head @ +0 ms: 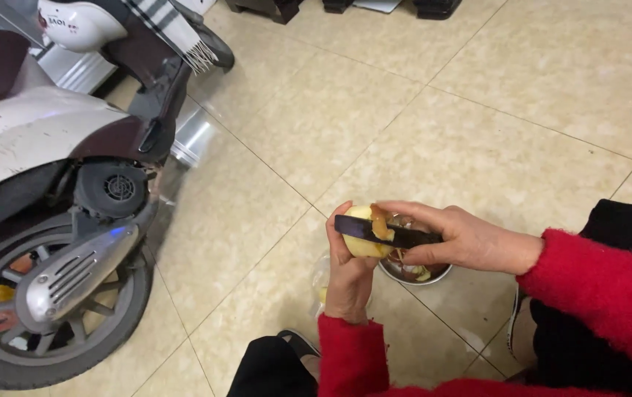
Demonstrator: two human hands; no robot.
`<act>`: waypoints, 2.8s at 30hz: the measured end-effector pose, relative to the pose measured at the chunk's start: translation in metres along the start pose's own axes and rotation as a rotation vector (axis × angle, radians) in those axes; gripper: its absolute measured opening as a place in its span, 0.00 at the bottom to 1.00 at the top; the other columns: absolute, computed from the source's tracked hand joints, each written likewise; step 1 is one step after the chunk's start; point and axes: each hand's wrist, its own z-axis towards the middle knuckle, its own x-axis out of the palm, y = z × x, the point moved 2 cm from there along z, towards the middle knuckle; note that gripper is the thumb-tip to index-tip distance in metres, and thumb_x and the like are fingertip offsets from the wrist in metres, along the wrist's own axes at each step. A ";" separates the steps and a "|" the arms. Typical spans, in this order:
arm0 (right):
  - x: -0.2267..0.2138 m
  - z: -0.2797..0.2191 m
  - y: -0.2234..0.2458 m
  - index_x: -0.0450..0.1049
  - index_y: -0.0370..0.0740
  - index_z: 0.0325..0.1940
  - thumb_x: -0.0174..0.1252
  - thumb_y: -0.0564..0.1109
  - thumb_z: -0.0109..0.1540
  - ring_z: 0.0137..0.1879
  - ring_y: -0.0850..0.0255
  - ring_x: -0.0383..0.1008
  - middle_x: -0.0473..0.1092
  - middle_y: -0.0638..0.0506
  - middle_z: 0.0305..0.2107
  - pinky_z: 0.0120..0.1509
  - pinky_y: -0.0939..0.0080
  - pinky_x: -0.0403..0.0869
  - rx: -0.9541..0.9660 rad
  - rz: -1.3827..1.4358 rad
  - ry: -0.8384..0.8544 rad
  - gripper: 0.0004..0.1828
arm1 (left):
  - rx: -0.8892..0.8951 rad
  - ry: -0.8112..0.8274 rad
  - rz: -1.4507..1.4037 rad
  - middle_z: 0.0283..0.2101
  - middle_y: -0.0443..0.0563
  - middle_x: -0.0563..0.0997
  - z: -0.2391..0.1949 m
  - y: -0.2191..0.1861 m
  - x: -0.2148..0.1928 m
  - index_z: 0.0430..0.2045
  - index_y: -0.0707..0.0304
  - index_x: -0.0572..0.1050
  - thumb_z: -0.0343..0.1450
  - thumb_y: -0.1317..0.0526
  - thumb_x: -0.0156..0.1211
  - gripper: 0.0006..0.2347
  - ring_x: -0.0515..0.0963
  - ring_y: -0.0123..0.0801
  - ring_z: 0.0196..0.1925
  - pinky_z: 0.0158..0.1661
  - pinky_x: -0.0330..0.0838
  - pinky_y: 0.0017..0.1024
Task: A person uses a knife to peel the skin off a red fruit and then slices it into a bowl.
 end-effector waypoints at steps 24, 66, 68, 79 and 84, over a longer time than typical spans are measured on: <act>0.008 -0.009 -0.007 0.63 0.39 0.74 0.65 0.37 0.58 0.08 0.67 0.62 0.71 0.49 0.16 0.13 0.75 0.63 -0.113 0.283 0.083 0.40 | 0.005 0.140 0.001 0.65 0.61 0.68 0.002 -0.021 0.006 0.61 0.58 0.62 0.50 0.76 0.71 0.41 0.76 0.53 0.61 0.48 0.83 0.39; 0.000 0.002 -0.007 0.74 0.60 0.68 0.71 0.51 0.54 0.35 0.61 0.84 0.86 0.52 0.41 0.45 0.50 0.82 -0.011 -0.314 -0.160 0.36 | 0.039 -0.079 0.082 0.64 0.54 0.71 0.007 -0.005 0.005 0.62 0.62 0.63 0.54 0.72 0.76 0.39 0.74 0.39 0.64 0.57 0.76 0.33; 0.000 0.002 -0.008 0.74 0.60 0.68 0.71 0.51 0.54 0.36 0.60 0.84 0.86 0.52 0.41 0.45 0.50 0.82 -0.020 -0.324 -0.163 0.36 | 0.054 -0.074 0.079 0.65 0.54 0.70 0.008 -0.004 0.005 0.61 0.62 0.63 0.53 0.72 0.76 0.39 0.73 0.40 0.64 0.58 0.76 0.32; -0.004 -0.004 -0.016 0.74 0.59 0.68 0.71 0.51 0.54 0.45 0.54 0.83 0.84 0.52 0.46 0.49 0.50 0.81 -0.091 -0.412 -0.185 0.36 | 0.142 -0.006 0.052 0.71 0.57 0.63 0.006 0.005 -0.001 0.63 0.61 0.60 0.54 0.74 0.76 0.41 0.71 0.45 0.67 0.55 0.78 0.32; -0.004 -0.004 -0.017 0.74 0.59 0.68 0.71 0.51 0.54 0.51 0.50 0.82 0.83 0.52 0.48 0.52 0.50 0.81 -0.140 -0.466 -0.188 0.36 | -0.037 -0.024 -0.115 0.70 0.53 0.64 0.013 0.004 0.006 0.72 0.50 0.53 0.60 0.59 0.77 0.45 0.72 0.40 0.66 0.57 0.79 0.38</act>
